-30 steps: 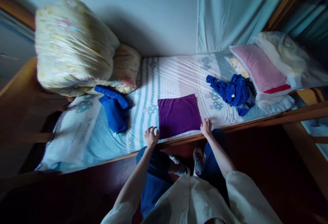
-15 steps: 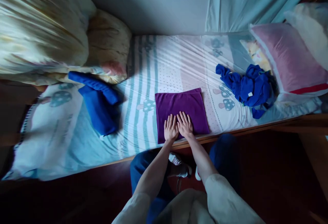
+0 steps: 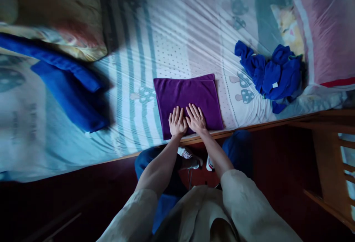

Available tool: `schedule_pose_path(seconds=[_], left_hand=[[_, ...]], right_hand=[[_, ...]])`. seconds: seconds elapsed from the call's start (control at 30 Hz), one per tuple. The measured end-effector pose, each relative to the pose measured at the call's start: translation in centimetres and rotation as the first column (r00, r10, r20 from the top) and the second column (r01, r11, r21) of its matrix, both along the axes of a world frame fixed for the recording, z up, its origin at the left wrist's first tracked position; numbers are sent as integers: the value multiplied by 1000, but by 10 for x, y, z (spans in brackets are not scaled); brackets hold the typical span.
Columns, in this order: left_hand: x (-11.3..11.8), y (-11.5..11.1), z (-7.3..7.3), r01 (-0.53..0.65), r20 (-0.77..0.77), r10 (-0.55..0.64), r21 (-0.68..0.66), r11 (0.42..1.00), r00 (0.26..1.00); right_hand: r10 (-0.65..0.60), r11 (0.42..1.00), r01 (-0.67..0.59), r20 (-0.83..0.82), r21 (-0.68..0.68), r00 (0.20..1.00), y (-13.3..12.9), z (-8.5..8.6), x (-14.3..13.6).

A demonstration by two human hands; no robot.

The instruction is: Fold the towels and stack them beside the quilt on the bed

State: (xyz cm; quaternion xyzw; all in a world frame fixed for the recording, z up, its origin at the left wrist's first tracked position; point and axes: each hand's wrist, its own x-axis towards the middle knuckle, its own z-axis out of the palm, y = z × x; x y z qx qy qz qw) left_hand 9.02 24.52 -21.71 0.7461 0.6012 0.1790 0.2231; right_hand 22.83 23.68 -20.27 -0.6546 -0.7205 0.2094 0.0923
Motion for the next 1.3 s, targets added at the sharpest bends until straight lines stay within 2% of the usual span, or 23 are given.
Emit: schedule_pose_path(seconds=[0.13, 0.3, 0.4, 0.47, 0.57, 0.67, 0.77, 0.83, 1.0, 1.17, 1.3], left_hand=[[-2, 1, -1, 12, -8, -12, -11, 1000, 1000], [-1, 2, 1, 14, -12, -14, -16, 1000, 1000], [0, 2, 2, 2, -9, -2, -16, 1000, 1000], [1, 2, 2, -5, -5, 5, -19, 1000, 1000], [1, 3, 3, -7, -1, 7, -23, 1000, 1000], [1, 4, 3, -2, -7, 2, -23, 1000, 1000], [0, 4, 2, 0, -13, -1, -29, 1000, 1000], [0, 4, 1, 1, -18, -2, -31, 1000, 1000], [0, 3, 0, 5, -36, -6, -27, 1000, 999], [1, 3, 5, 12, -64, -15, -46, 999, 998], [-11, -1, 10, -36, -94, 30, -65, 997, 995]], right_hand=[[-12, 999, 11, 9, 35, 1000, -8, 1, 26], [-89, 995, 86, 61, 51, 994, -21, 7, 80], [-81, 996, 78, 95, 37, 992, -29, 12, 111], [-67, 998, 65, 109, 22, 992, -29, 15, 120], [-136, 991, 133, 123, 32, 983, -20, 14, 109], [-243, 968, 234, 104, 85, 965, 0, 9, 71], [-215, 974, 208, 69, 90, 974, 19, 2, 34], [-190, 979, 185, 62, 79, 980, 25, -1, 21], [-218, 972, 211, 59, 108, 974, 25, -7, 18], [-244, 960, 238, 22, 147, 970, 25, -12, 19], [-239, 961, 237, -8, 144, 971, 25, -17, 19]])
